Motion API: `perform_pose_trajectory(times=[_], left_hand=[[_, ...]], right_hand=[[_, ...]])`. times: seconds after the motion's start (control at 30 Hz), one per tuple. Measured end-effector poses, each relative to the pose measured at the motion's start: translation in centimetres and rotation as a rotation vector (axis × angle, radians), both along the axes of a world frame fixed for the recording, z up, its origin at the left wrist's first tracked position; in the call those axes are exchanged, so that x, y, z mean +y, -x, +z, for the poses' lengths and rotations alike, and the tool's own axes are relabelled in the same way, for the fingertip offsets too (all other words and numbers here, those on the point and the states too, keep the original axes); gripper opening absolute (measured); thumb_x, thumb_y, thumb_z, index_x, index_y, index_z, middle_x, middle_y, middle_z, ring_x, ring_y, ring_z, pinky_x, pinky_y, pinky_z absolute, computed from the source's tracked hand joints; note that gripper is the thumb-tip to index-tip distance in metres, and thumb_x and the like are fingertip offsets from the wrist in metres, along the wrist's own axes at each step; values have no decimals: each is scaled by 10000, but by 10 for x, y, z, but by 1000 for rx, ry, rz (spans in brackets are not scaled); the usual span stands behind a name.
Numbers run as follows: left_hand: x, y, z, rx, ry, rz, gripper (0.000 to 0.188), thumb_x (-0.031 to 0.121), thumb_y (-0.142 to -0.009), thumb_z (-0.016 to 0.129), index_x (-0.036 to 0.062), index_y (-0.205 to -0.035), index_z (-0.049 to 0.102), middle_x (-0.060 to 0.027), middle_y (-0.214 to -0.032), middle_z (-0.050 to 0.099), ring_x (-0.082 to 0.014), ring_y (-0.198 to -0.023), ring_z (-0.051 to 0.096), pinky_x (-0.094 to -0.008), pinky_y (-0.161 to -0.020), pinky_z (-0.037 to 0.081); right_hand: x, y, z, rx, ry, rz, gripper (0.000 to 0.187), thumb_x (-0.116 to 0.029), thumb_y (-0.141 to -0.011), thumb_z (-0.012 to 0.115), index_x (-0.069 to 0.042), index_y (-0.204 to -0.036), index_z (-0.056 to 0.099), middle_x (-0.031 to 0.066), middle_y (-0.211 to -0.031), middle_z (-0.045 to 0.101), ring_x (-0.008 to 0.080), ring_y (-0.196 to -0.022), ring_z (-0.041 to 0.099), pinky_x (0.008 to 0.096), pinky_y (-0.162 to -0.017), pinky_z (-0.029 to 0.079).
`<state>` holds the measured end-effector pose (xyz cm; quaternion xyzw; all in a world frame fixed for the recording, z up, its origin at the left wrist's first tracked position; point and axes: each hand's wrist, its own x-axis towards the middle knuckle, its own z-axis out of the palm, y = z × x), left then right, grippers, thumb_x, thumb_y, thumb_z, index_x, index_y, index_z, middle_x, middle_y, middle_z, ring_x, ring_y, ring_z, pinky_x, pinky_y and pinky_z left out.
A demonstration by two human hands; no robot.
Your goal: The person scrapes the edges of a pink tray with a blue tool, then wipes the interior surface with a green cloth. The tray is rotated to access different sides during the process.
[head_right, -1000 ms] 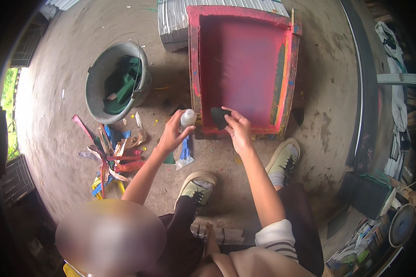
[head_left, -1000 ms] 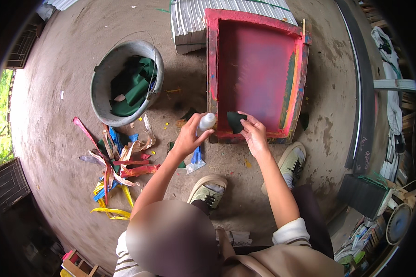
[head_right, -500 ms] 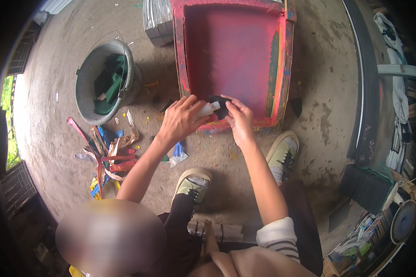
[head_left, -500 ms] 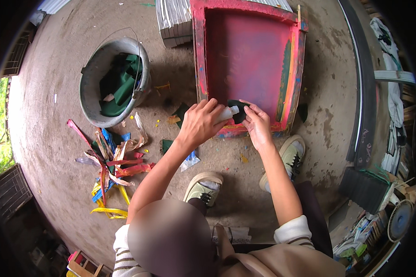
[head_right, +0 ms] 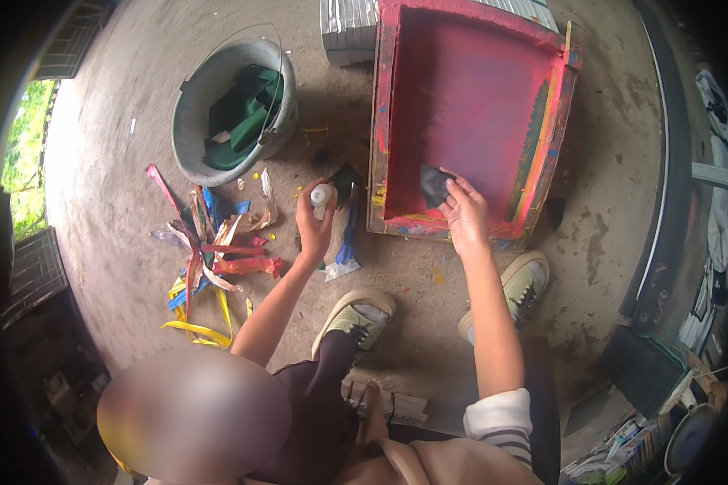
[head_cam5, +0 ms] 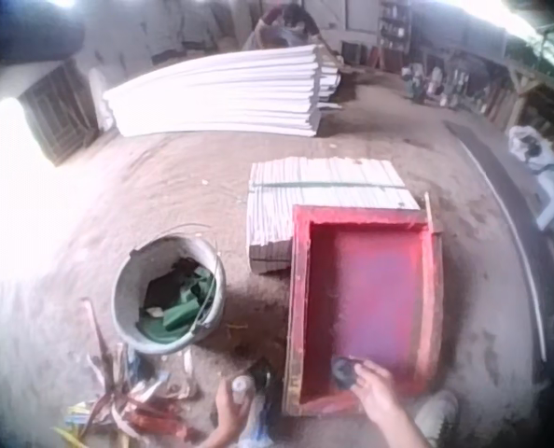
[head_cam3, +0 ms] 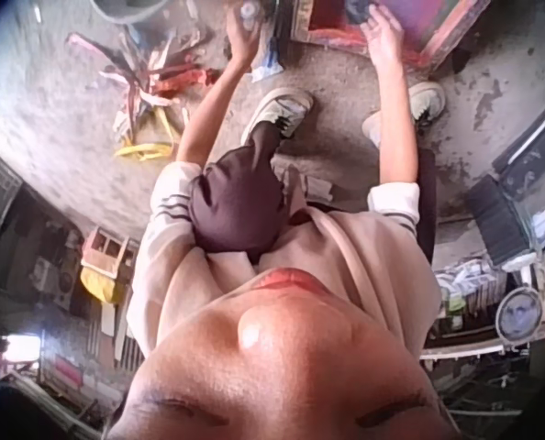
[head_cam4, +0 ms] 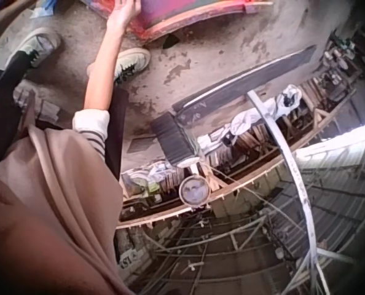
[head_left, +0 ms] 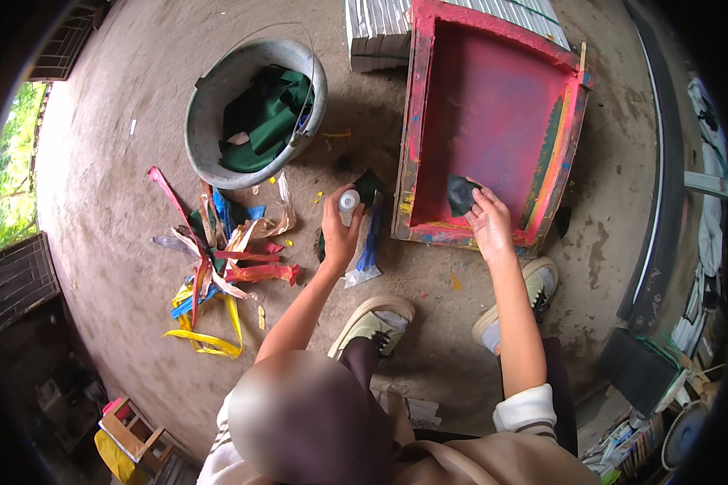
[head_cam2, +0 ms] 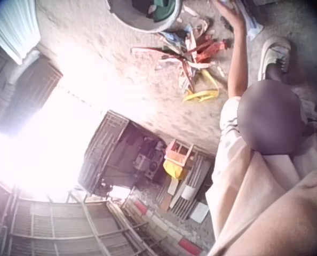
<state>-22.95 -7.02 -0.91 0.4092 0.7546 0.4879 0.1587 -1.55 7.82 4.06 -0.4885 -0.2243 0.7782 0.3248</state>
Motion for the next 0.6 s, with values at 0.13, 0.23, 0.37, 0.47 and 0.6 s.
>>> perform_pose_trajectory(times=[0.13, 0.23, 0.37, 0.47, 0.6], left_hand=[[0, 1, 7, 103, 9, -1, 447, -5, -771, 653, 26, -1188, 496, -163, -1116, 542, -342, -1063, 512, -402, -936, 397], [21, -4, 36, 302, -140, 25, 477, -11, -750, 651, 38, -1199, 495, -148, -1155, 522, -343, -1142, 465, -445, -1012, 343], [65, -20, 53, 373, -180, -222, 505, -16, -750, 642, 28, -1223, 474, -161, -1235, 456, -356, -1232, 396, -496, -1067, 289], [91, -35, 30, 306, -96, -218, 558, -5, -770, 640, 32, -1279, 413, -186, -1316, 359, -379, -1279, 331, -478, -1078, 282], [97, -43, 7, 252, -102, -226, 577, -17, -788, 636, 60, -1302, 387, -192, -1355, 298, -381, -1264, 329, -449, -1024, 357]], right_hand=[[19, -8, -9, -44, -106, -65, 231, -96, -928, 543, -26, -1141, 597, -24, -837, 569, 40, -686, 516, 202, -615, 442], [74, -6, 1, -340, -411, -299, 206, -83, -940, 512, -58, -1099, 641, -76, -757, 505, -5, -595, 366, 174, -529, 313], [117, 3, -7, -1005, -1275, -126, 245, -48, -935, 474, -26, -1119, 634, 95, -1106, 637, 210, -999, 588, 336, -878, 463], [76, 23, -33, -1109, -1728, 393, 298, -65, -916, 458, -41, -1163, 623, 151, -1232, 587, 279, -1248, 486, 397, -1060, 370], [81, -20, -64, -460, -1931, 1476, 398, -100, -861, 491, -36, -1249, 545, 131, -1328, 517, 270, -1289, 440, 425, -1081, 339]])
